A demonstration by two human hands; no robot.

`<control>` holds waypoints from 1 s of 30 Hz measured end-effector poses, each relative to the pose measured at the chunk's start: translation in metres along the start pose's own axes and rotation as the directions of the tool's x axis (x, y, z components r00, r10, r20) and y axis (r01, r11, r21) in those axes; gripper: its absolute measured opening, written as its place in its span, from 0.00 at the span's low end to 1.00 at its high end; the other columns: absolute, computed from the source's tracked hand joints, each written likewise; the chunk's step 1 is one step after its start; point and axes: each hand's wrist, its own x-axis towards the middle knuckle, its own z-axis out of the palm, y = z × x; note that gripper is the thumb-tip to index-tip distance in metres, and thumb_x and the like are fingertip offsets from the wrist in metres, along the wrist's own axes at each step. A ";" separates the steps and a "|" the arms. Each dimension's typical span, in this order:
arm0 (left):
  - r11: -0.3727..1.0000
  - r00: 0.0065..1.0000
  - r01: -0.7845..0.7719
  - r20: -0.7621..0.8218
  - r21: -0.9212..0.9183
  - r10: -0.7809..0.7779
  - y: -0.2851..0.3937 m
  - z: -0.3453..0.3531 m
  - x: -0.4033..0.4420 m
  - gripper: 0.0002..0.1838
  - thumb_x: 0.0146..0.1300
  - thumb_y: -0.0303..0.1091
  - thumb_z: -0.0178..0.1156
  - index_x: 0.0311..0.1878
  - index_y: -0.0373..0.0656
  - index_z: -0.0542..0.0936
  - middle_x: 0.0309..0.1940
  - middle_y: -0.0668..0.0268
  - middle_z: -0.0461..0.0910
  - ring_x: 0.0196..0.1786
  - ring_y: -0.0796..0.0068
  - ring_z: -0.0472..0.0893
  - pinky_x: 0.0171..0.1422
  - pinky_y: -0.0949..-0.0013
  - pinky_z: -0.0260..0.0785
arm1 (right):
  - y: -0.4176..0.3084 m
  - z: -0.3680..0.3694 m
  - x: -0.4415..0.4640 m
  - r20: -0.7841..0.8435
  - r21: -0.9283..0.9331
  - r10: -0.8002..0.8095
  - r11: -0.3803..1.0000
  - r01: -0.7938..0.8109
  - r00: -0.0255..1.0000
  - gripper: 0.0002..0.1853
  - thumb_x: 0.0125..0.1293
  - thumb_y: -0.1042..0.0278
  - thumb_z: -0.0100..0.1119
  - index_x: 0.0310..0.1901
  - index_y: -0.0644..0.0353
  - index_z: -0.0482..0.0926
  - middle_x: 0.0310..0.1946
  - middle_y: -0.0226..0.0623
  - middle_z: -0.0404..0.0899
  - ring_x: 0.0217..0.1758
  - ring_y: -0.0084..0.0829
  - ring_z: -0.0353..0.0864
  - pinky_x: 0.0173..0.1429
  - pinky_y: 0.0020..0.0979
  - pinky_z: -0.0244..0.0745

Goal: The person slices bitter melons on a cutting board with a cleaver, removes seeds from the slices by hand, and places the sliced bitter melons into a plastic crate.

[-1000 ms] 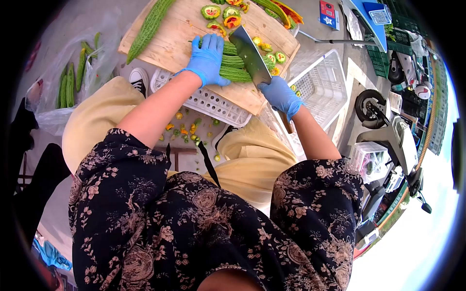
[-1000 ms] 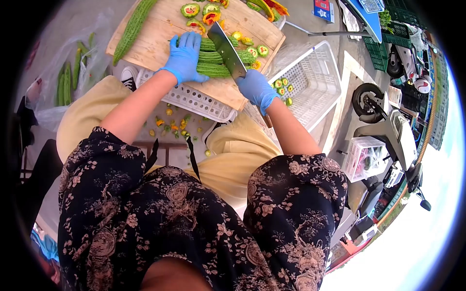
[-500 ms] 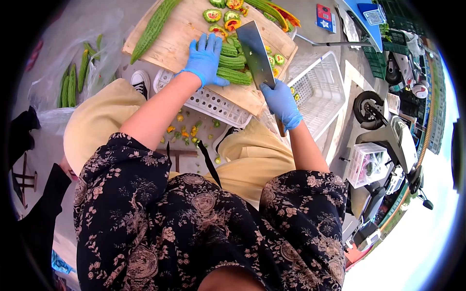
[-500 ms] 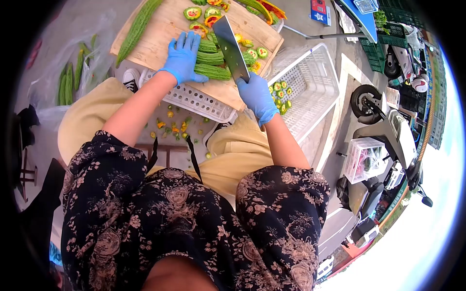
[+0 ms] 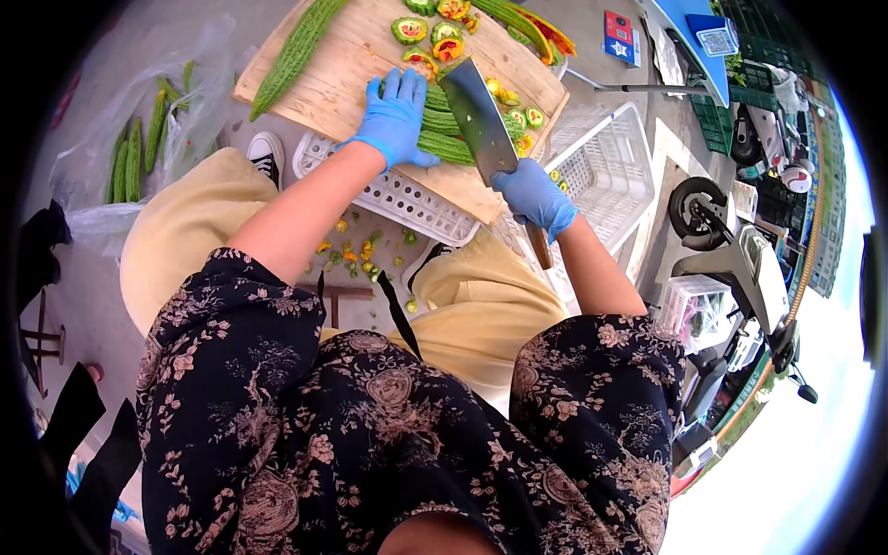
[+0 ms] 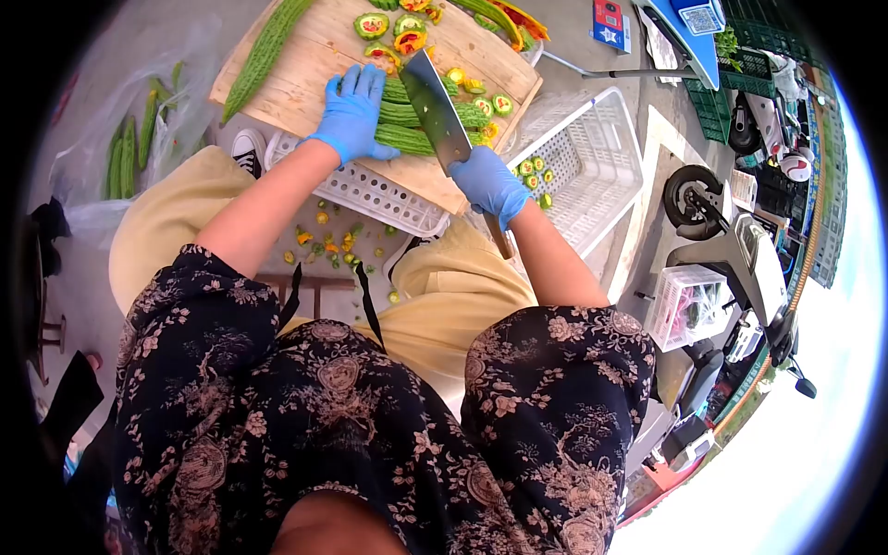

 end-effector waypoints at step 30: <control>1.000 1.000 0.012 -0.004 -0.022 -0.012 -0.013 0.000 -0.006 0.64 0.35 0.67 0.66 0.71 0.38 0.51 0.70 0.50 0.51 0.71 0.50 0.52 0.69 0.42 0.45 | -0.001 0.018 -0.007 -0.164 -0.028 -0.108 0.994 0.105 0.980 0.18 0.58 0.61 0.52 0.38 0.73 0.77 0.23 0.54 0.78 0.24 0.42 0.80 0.31 0.39 0.74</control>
